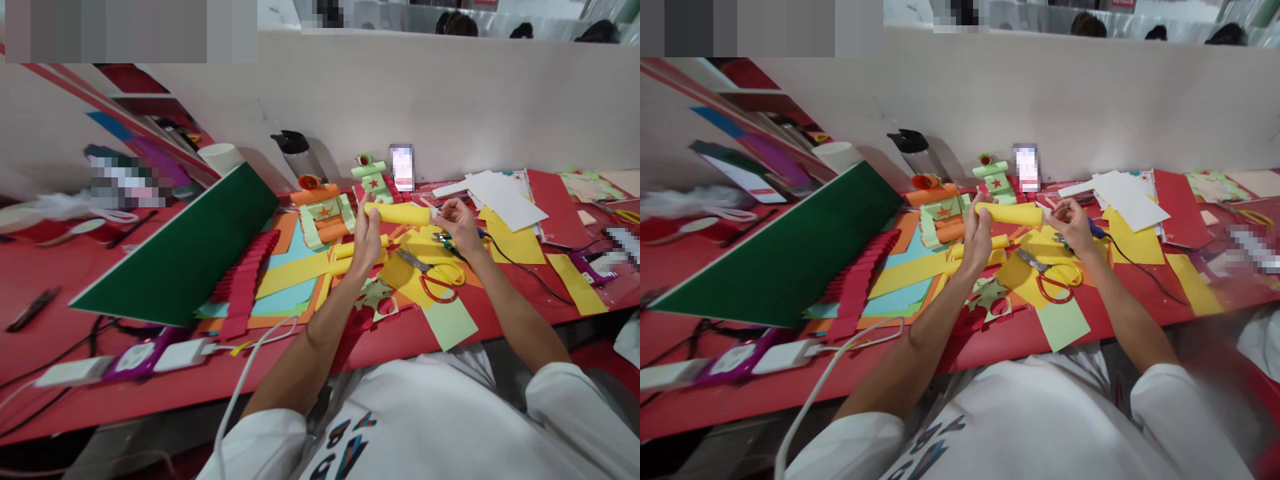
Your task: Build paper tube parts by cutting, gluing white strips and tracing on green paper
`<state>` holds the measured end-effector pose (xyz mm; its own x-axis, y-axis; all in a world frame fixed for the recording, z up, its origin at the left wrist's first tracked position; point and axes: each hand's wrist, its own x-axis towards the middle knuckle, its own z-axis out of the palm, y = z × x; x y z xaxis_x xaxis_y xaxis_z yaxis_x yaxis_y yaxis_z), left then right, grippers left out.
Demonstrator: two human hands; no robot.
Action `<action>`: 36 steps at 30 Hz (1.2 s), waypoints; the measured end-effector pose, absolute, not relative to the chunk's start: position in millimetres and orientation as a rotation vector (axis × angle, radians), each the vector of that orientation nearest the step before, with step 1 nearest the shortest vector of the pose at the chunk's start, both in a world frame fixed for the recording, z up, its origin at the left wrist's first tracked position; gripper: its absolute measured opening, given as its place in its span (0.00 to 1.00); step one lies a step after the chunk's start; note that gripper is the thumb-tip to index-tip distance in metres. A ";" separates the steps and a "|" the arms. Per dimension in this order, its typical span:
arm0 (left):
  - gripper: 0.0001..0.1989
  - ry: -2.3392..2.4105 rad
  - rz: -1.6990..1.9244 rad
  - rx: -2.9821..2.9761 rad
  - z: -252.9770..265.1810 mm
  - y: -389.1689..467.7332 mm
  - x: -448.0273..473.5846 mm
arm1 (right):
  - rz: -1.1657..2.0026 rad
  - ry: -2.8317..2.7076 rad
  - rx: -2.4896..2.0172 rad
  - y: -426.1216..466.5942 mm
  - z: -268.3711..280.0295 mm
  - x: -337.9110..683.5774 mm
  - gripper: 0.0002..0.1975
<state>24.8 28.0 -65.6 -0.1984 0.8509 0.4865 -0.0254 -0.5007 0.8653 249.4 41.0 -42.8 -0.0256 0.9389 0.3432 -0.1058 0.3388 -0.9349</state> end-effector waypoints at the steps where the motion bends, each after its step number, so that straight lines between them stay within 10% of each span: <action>1: 0.34 0.999 1.769 1.433 -67.1 29.1 24.8 | 1.025 -1.313 -0.861 40.8 -42.8 249.1 0.20; 26: 0.39 0.818 1.816 1.148 -58.5 23.7 37.7 | 1.059 -1.335 -0.890 41.5 -45.6 244.7 0.21; 36: 0.26 0.666 1.771 0.797 -51.2 17.5 51.5 | 1.110 -1.338 -0.868 35.3 -45.0 236.9 0.22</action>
<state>51.5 17.5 -51.2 -0.2436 0.9484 0.2031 -0.5793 -0.3102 0.7537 236.9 35.3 -45.0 -0.0920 0.9516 0.2931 -0.1127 0.2825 -0.9526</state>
